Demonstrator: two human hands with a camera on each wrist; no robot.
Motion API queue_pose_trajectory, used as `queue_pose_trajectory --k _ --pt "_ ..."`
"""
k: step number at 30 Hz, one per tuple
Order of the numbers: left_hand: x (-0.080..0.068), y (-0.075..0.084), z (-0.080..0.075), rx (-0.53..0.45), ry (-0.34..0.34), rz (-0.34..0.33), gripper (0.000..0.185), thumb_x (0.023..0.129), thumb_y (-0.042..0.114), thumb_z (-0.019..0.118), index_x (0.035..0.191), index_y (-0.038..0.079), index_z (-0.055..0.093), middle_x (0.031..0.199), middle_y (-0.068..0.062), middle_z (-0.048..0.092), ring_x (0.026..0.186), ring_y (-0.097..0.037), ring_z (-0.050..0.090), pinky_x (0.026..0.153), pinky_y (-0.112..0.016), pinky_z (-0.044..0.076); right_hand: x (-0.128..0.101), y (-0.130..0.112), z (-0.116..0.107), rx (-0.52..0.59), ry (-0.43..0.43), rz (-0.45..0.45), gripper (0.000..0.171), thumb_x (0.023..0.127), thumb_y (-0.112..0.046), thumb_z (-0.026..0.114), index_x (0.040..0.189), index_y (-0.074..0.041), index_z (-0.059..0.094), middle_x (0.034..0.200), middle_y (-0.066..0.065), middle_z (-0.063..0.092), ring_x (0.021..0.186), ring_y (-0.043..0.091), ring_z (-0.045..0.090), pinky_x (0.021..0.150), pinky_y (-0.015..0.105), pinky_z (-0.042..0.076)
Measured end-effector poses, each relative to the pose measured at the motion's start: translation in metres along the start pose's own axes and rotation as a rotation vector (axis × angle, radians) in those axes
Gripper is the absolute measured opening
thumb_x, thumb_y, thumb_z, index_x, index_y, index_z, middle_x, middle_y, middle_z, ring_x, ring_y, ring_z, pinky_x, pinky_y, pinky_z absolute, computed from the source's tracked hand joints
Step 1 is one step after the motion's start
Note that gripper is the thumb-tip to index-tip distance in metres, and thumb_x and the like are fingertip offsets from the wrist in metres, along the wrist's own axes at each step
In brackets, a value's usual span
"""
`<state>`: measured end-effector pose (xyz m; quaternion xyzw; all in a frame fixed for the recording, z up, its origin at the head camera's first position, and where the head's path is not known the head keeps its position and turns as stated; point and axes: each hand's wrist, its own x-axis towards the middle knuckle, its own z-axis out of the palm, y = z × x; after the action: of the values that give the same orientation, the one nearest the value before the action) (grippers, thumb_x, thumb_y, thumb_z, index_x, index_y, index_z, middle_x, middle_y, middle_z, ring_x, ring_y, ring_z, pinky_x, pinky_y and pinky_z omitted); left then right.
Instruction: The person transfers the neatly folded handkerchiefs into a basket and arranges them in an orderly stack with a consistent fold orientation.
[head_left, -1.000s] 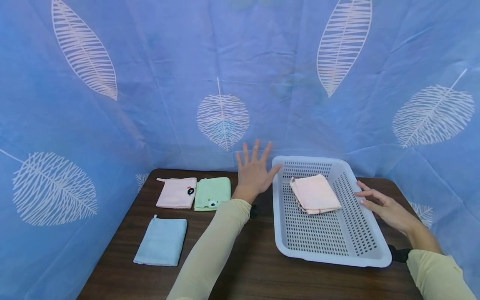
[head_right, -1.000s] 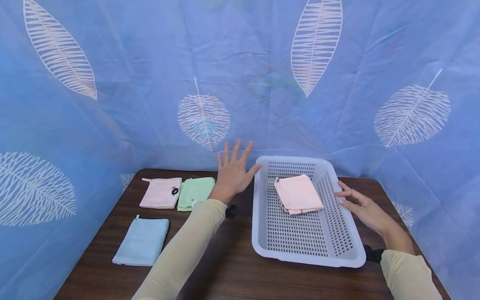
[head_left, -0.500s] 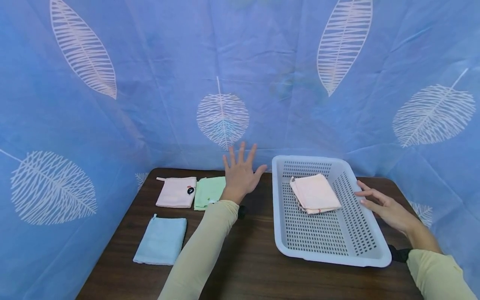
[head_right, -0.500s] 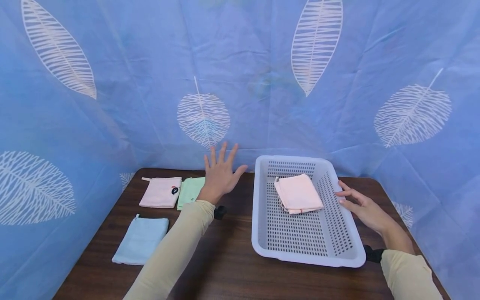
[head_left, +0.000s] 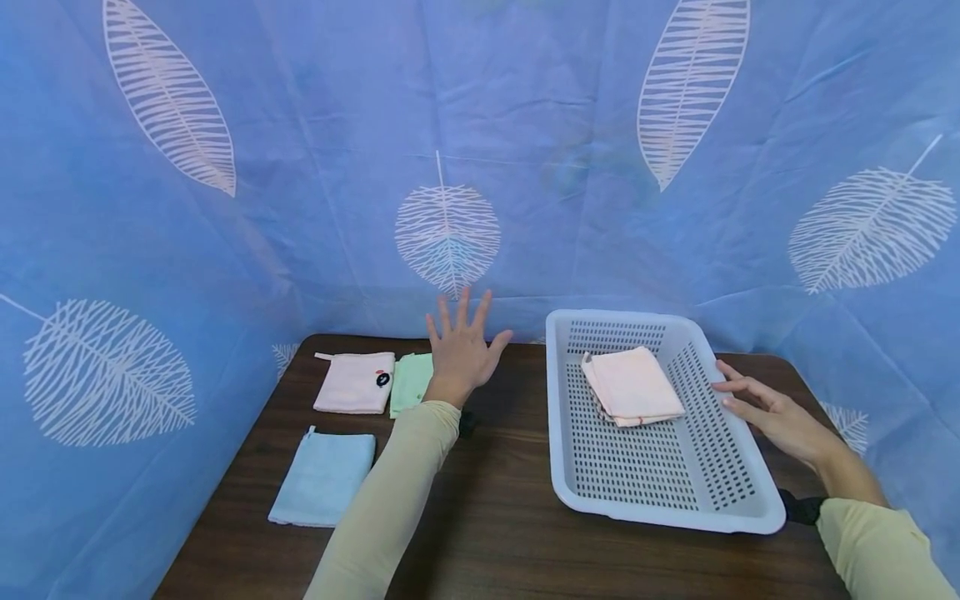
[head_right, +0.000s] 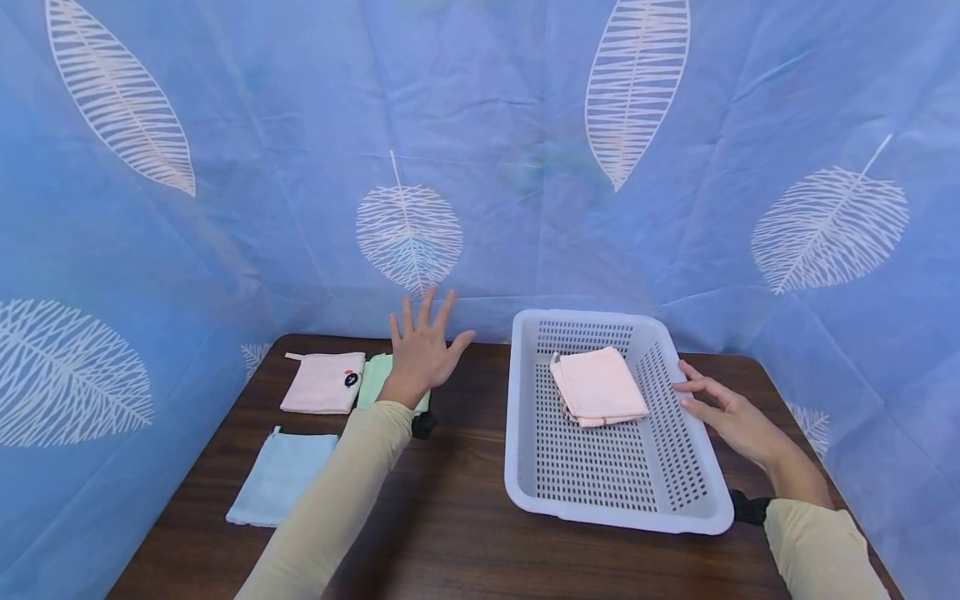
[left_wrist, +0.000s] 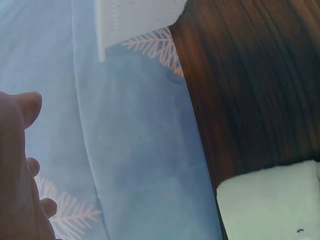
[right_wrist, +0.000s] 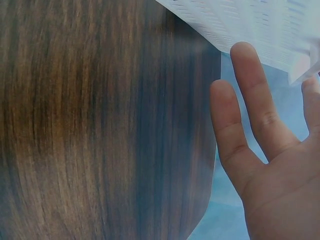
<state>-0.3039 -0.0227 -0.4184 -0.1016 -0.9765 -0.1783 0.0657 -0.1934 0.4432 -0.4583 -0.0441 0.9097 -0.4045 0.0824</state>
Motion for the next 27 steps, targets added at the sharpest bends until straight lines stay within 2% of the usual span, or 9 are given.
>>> queue_pose_trajectory --k 3,10,16,22,27 --pt "0.000 -0.007 0.002 0.009 -0.006 -0.020 0.075 0.102 0.070 0.030 0.165 0.037 0.004 0.175 -0.003 -0.004 0.159 -0.043 -0.010 0.125 -0.068 -0.001 0.001 0.000 0.000 -0.003 0.003 0.003 0.053 0.108 -0.037 0.049 0.151 -0.007 0.042 0.164 -0.031 -0.006 0.148 0.062 0.016 0.098 0.076 0.042" --pt "-0.004 -0.021 0.007 0.009 0.000 -0.068 0.073 0.103 0.067 0.032 0.165 0.037 0.007 0.175 -0.004 -0.002 0.159 -0.044 -0.008 0.125 -0.068 -0.001 0.001 0.001 0.001 0.030 -0.008 -0.002 0.052 0.108 -0.035 0.049 0.150 -0.006 0.042 0.166 -0.026 -0.009 0.148 0.062 0.013 0.099 0.078 0.039" --pt "-0.009 -0.029 0.016 -0.012 0.005 -0.094 0.072 0.104 0.065 0.033 0.165 0.036 0.008 0.175 -0.006 0.000 0.159 -0.045 -0.007 0.125 -0.068 -0.001 -0.001 0.000 0.001 0.026 -0.009 -0.019 0.051 0.109 -0.033 0.048 0.150 -0.004 0.042 0.161 -0.035 -0.005 0.147 0.062 0.015 0.099 0.075 0.043" --pt "-0.013 -0.037 0.021 -0.044 0.016 -0.121 0.071 0.104 0.063 0.037 0.165 0.033 0.015 0.174 -0.008 0.005 0.159 -0.046 -0.003 0.125 -0.069 0.001 -0.001 0.001 0.001 0.044 -0.009 0.001 0.052 0.108 -0.035 0.049 0.151 -0.006 0.042 0.161 -0.035 -0.006 0.149 0.061 0.011 0.100 0.081 0.034" --pt "-0.016 -0.046 0.024 -0.054 0.013 -0.152 0.070 0.105 0.060 0.038 0.165 0.032 0.015 0.174 -0.010 0.005 0.158 -0.048 -0.003 0.125 -0.069 0.000 -0.001 0.000 0.002 0.058 -0.014 0.009 0.053 0.109 -0.035 0.049 0.153 -0.007 0.041 0.162 -0.034 -0.008 0.150 0.059 0.008 0.101 0.082 0.032"
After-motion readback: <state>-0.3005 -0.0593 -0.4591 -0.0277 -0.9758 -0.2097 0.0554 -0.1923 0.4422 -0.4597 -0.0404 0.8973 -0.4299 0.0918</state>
